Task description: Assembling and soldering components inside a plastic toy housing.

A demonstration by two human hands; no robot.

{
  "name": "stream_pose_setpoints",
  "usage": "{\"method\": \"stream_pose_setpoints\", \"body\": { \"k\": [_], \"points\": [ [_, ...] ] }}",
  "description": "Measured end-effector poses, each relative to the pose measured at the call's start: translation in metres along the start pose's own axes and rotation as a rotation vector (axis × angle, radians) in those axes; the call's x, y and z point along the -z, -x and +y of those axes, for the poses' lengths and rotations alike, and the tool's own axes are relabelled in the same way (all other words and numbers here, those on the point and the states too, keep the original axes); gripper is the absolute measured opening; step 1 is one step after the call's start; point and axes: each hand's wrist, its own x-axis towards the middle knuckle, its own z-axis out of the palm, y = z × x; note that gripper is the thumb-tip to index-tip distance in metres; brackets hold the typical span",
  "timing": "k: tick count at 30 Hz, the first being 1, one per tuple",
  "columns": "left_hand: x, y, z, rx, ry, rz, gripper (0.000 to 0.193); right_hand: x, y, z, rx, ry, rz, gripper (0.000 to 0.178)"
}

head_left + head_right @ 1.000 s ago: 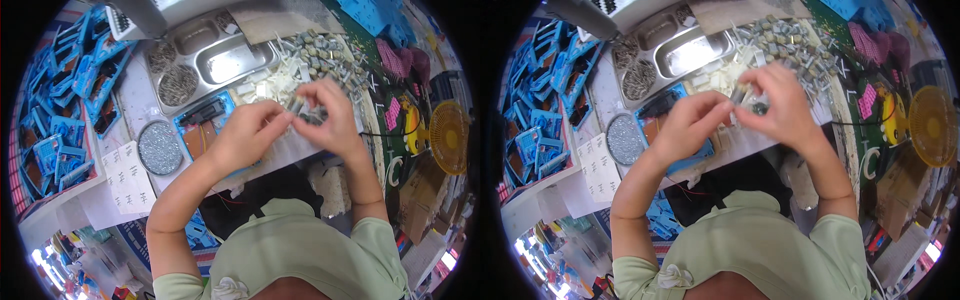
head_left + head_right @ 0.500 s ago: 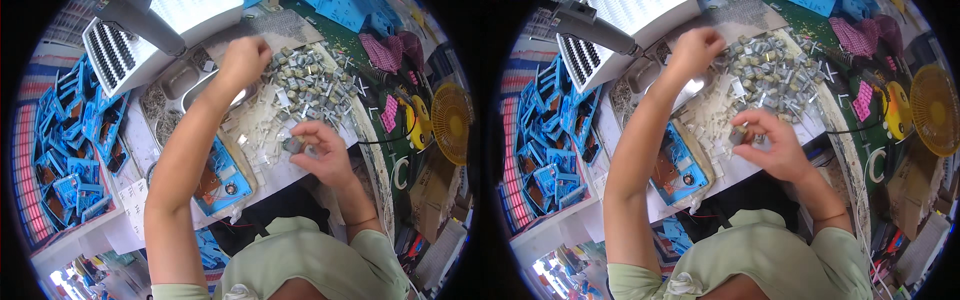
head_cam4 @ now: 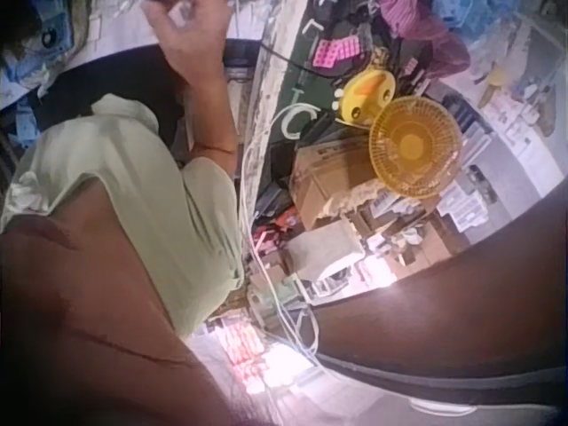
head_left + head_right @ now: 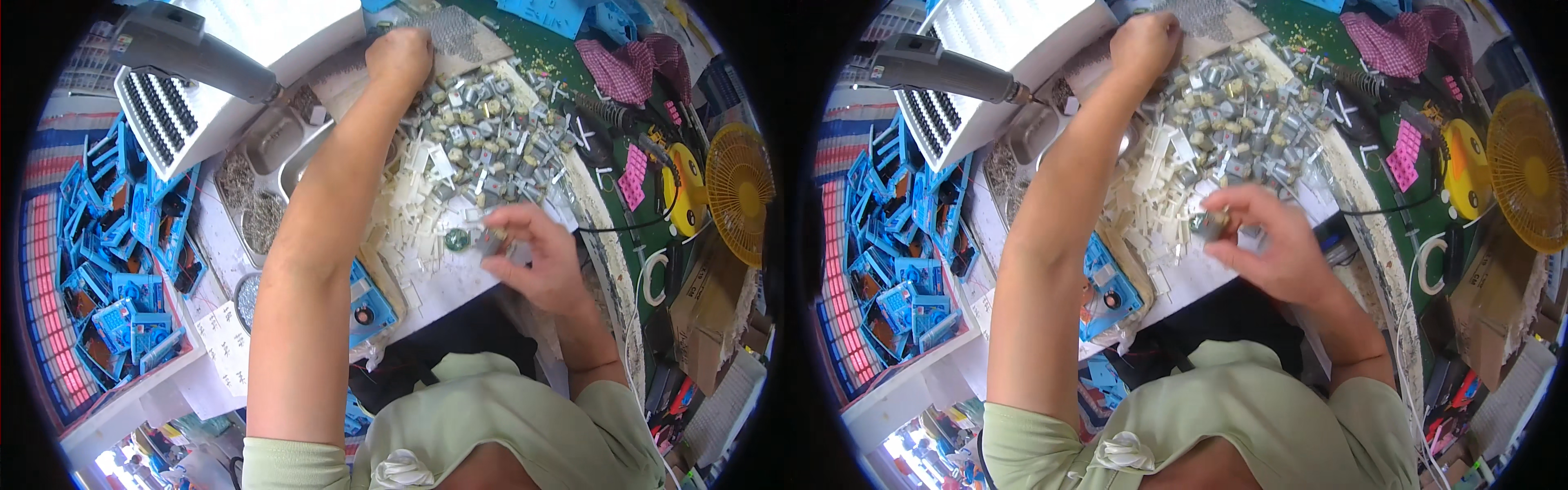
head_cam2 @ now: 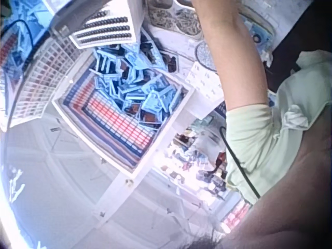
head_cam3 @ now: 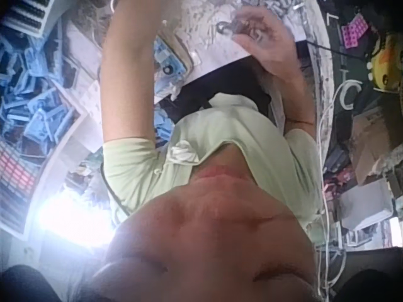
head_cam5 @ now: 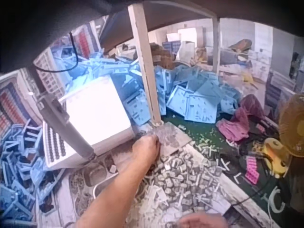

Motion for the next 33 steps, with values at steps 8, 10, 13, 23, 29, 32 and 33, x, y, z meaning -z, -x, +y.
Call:
{"method": "stream_pose_setpoints", "body": {
  "k": [8, 10, 13, 23, 29, 32, 33],
  "points": [
    [0.035, 0.009, 0.003, -0.112, 0.172, 0.221, 0.016, 0.013, -0.011, 0.001, -0.105, 0.359, -0.05, 0.037],
    [0.063, 0.029, 0.007, -0.089, 0.334, 0.256, 0.016, 0.004, -0.013, 0.006, -0.099, 0.515, -0.129, 0.036],
    [0.134, 0.087, 0.027, 0.058, 0.675, 0.136, 0.017, -0.003, -0.02, 0.015, 0.022, 0.695, -0.242, 0.034],
    [0.222, 0.315, 0.012, 0.522, 1.288, -0.228, 0.014, -0.011, -0.035, 0.025, 0.083, 0.977, -0.39, 0.035],
    [0.207, 0.362, 0.029, 0.563, 1.321, -0.065, 0.015, -0.023, -0.04, 0.008, -0.1, 0.93, -0.389, 0.033],
    [0.2, 0.368, 0.037, 0.57, 1.238, -0.032, 0.017, -0.033, -0.029, -0.006, -0.225, 0.379, -0.314, 0.036],
    [0.198, 0.368, 0.04, 0.59, 1.239, -0.027, 0.018, -0.043, -0.019, -0.007, -0.216, 0.156, -0.289, 0.04]
  ]
}}
